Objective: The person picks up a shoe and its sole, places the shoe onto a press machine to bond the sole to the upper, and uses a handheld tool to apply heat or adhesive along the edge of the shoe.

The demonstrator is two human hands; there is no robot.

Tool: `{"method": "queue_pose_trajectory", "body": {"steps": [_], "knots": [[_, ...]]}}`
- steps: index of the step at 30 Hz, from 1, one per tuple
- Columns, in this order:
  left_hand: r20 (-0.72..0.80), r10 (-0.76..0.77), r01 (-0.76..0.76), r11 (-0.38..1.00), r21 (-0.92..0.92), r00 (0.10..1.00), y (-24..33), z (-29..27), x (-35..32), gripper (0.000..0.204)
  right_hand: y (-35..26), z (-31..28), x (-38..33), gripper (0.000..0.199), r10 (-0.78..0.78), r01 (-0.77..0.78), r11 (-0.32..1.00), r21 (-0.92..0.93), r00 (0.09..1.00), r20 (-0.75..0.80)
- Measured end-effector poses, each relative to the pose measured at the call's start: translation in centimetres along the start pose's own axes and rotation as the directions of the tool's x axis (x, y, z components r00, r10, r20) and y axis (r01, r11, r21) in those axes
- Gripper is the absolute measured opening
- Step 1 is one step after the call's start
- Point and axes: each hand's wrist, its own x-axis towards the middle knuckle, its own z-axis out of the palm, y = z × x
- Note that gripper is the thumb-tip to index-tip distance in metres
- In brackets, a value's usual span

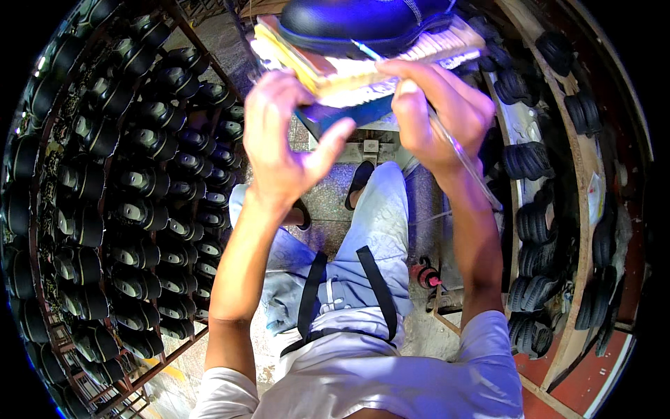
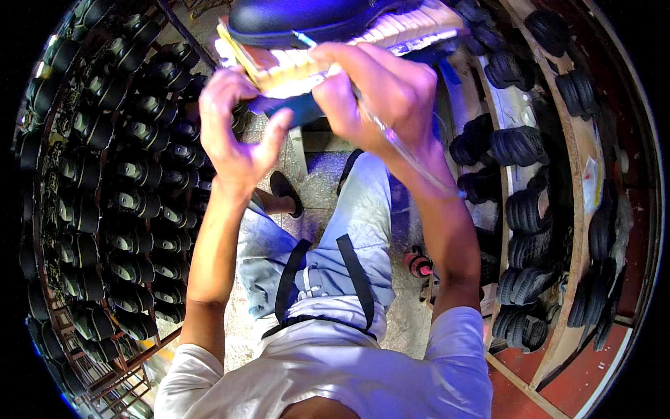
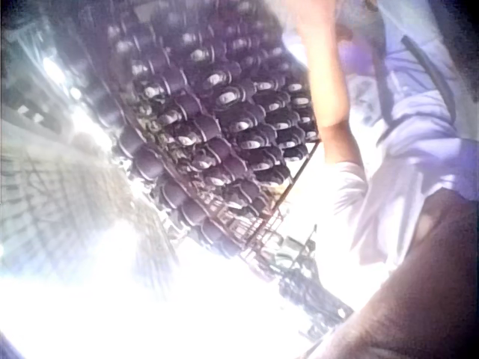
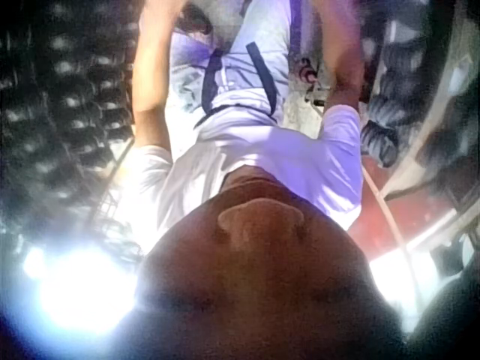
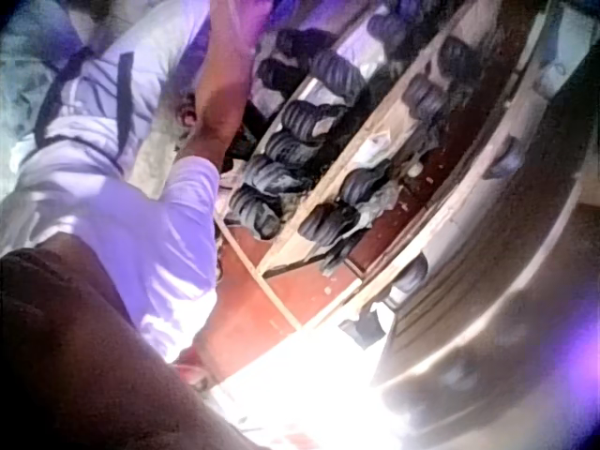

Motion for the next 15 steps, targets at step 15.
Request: {"method": "queue_pose_trajectory", "body": {"steps": [15], "knots": [[0.039, -0.46, 0.454, 0.884, 0.112, 0.887, -9.7, 2.3, 2.7, 0.071, 9.7, -3.0, -1.3, 0.022, -0.047, 0.026, 0.942, -0.334, 0.997, -0.056]]}}
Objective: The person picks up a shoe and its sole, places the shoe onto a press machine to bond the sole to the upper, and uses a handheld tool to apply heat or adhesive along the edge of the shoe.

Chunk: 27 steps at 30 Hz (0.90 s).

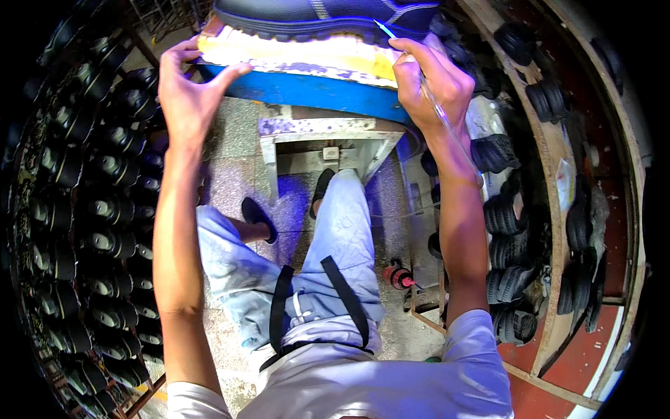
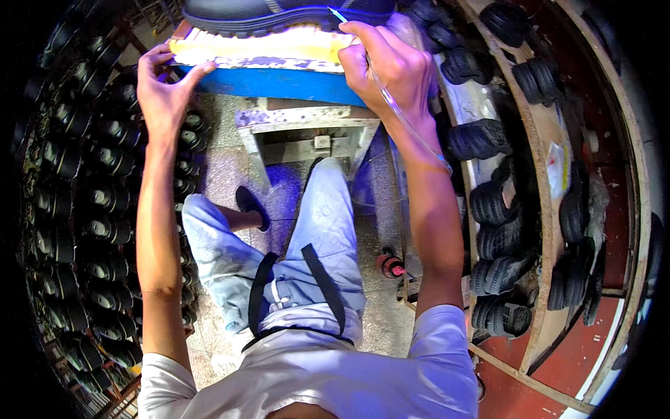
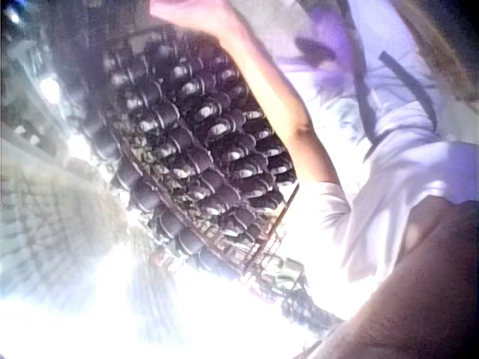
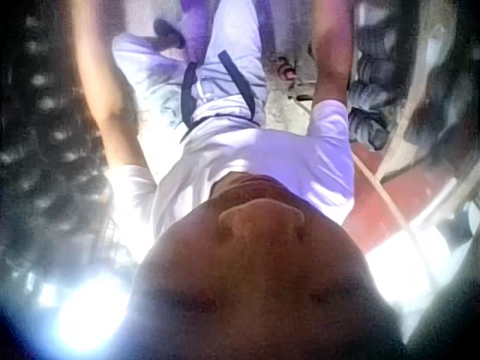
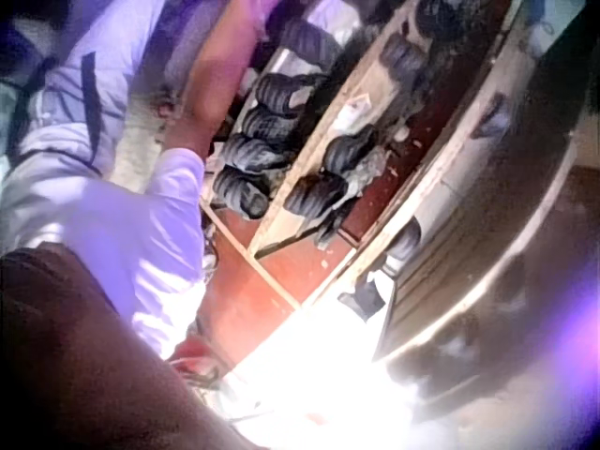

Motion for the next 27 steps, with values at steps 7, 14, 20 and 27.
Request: {"method": "queue_pose_trajectory", "body": {"steps": [7, 14, 20, 27], "knots": [[0.067, 0.191, -0.19, 0.981, -0.027, 0.979, -7.4, 2.9, 5.3, 0.068, -0.8, -4.9, -0.1, 0.023, 0.0, 0.005, 0.999, -0.052, 0.996, 0.091], [0.115, 0.439, -0.332, 0.804, -0.493, 0.891, 7.5, 3.4, -5.8, 0.041, -4.4, -6.0, -0.4, 0.025, -0.042, 0.043, 0.999, -0.003, 0.986, 0.164], [-0.047, 0.263, -0.265, 0.917, -0.297, 0.964, 3.9, -0.7, -9.6, 0.014, -7.6, -4.6, 0.2, 0.023, 0.001, -0.012, 0.999, 0.042, 0.968, 0.252], [0.075, -0.04, 0.062, 0.943, -0.326, 0.996, -1.0, -0.8, -5.4, 0.057, -7.2, 1.0, -0.2, 0.023, -0.066, 0.058, 0.993, 0.1, 0.995, 0.079]]}}
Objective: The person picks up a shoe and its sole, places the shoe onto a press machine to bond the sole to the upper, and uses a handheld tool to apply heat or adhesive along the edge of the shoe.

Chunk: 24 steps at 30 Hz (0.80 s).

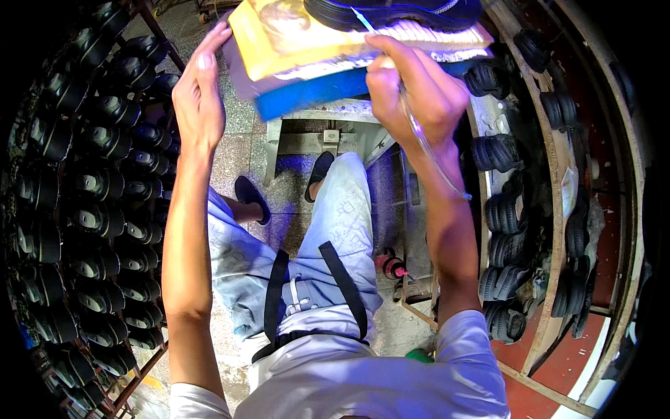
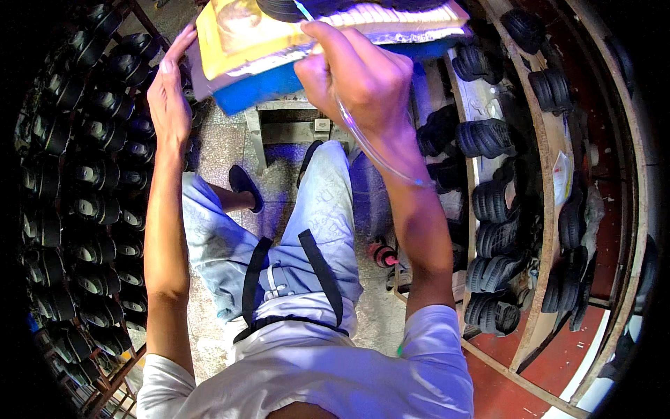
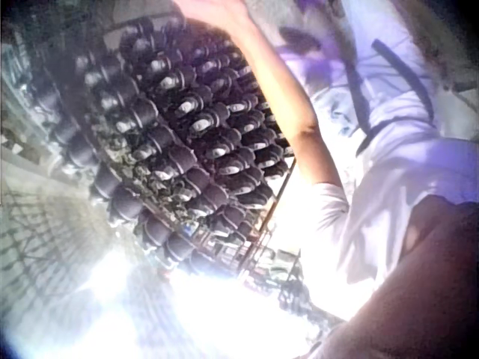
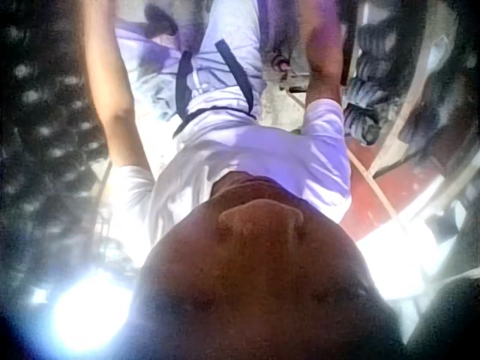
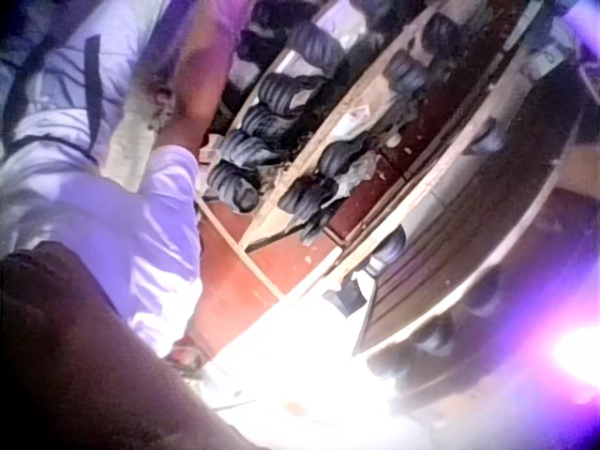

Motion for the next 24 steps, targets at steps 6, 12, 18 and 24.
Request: {"method": "queue_pose_trajectory", "body": {"steps": [6, 12, 18, 24], "knots": [[0.016, -0.027, 0.025, 0.989, 0.146, 0.999, -1.6, 0.9, 3.0, 0.06, 1.5, 1.8, 0.2, 0.025, 0.031, -0.038, 0.996, -0.075, 0.995, -0.092], [0.0, -0.021, 0.02, 0.987, 0.16, 1.0, -3.6, 1.3, 3.4, 0.051, 4.5, 0.0, -1.5, 0.025, 0.026, -0.052, 0.985, -0.163, 0.987, -0.159], [0.089, 0.03, -0.039, 0.994, 0.1, 0.996, -5.2, 1.8, 5.2, 0.055, 7.3, -4.8, -3.6, 0.023, -0.002, -0.037, 0.94, -0.339, 0.993, -0.114], [0.226, -0.199, 0.213, 0.976, -0.041, 0.954, -8.4, 2.5, 9.3, 0.054, 5.7, -10.5, -3.2, 0.022, 0.066, -0.053, 0.944, -0.327, 0.997, 0.027]]}}
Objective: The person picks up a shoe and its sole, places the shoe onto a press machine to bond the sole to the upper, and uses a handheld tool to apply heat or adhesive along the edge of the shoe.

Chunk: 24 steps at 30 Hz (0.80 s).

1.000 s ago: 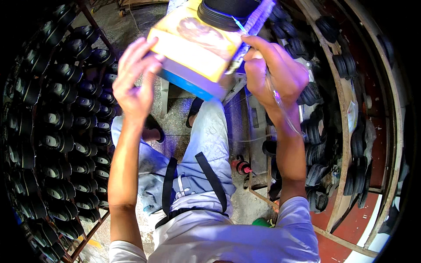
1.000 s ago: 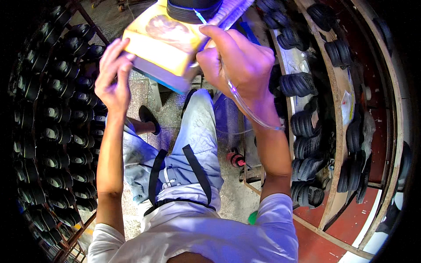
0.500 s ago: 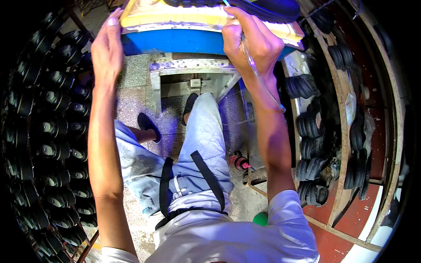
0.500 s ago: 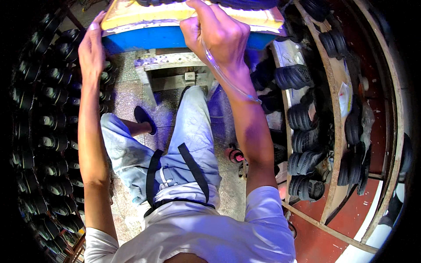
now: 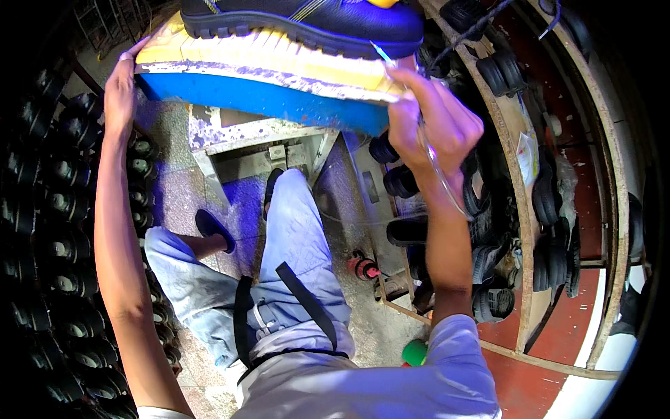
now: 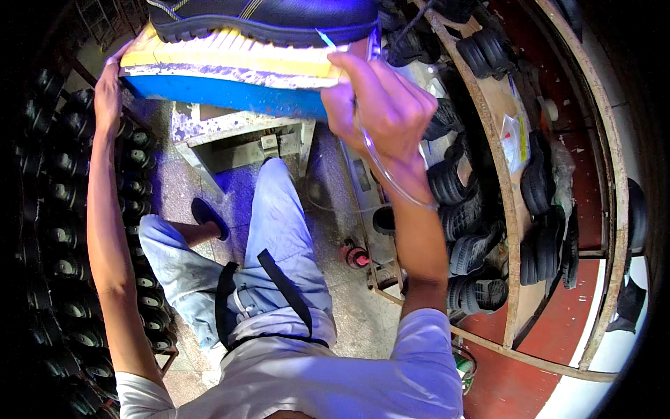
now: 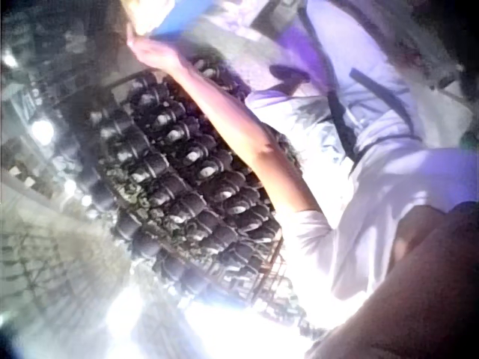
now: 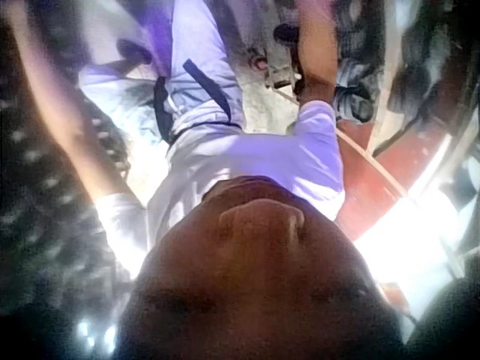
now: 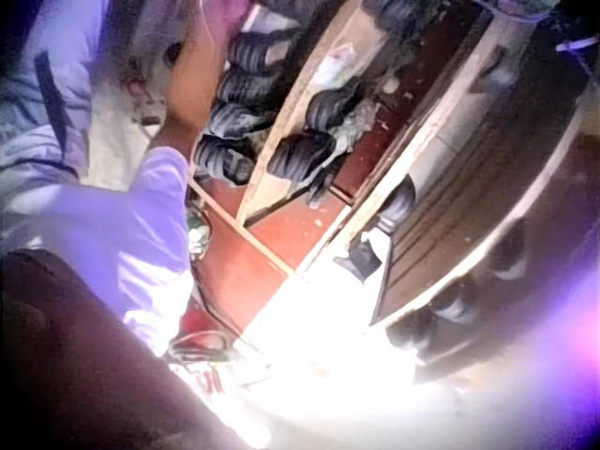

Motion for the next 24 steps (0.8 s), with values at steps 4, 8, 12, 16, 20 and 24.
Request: {"method": "queue_pose_trajectory", "body": {"steps": [4, 8, 12, 16, 20, 24], "knots": [[0.048, -0.074, 0.081, 0.985, -0.155, 0.996, -1.6, 0.8, 4.0, 0.054, -1.0, -3.6, 1.8, 0.022, 0.05, -0.053, 0.994, 0.094, 0.998, 0.035], [0.033, -0.189, 0.192, 0.951, -0.243, 0.981, -2.4, 2.8, 6.6, 0.045, -1.8, -5.9, 2.5, 0.025, 0.074, -0.097, 0.985, 0.139, 0.984, 0.165], [0.027, -0.107, 0.108, 0.991, -0.078, 0.994, -6.2, 2.5, 10.4, 0.044, -2.3, -6.7, 2.9, 0.029, 0.069, -0.099, 0.979, 0.179, 0.984, 0.167], [0.003, -0.045, 0.045, 0.999, -0.026, 0.999, -6.1, 4.9, 11.5, 0.039, -2.7, -7.5, 3.3, 0.02, 0.174, -0.228, 0.931, 0.285, 0.964, 0.202], [0.027, -0.141, 0.142, 0.989, -0.049, 0.99, -6.8, 4.8, 13.1, 0.035, -2.9, -8.2, 3.7, 0.015, 0.163, -0.204, 0.94, 0.274, 0.972, 0.167], [0.007, -0.169, 0.168, 0.98, -0.109, 0.986, -4.9, 4.9, 11.8, 0.034, -2.9, -10.8, 3.8, 0.016, 0.197, -0.262, 0.869, 0.419, 0.961, 0.193]]}}
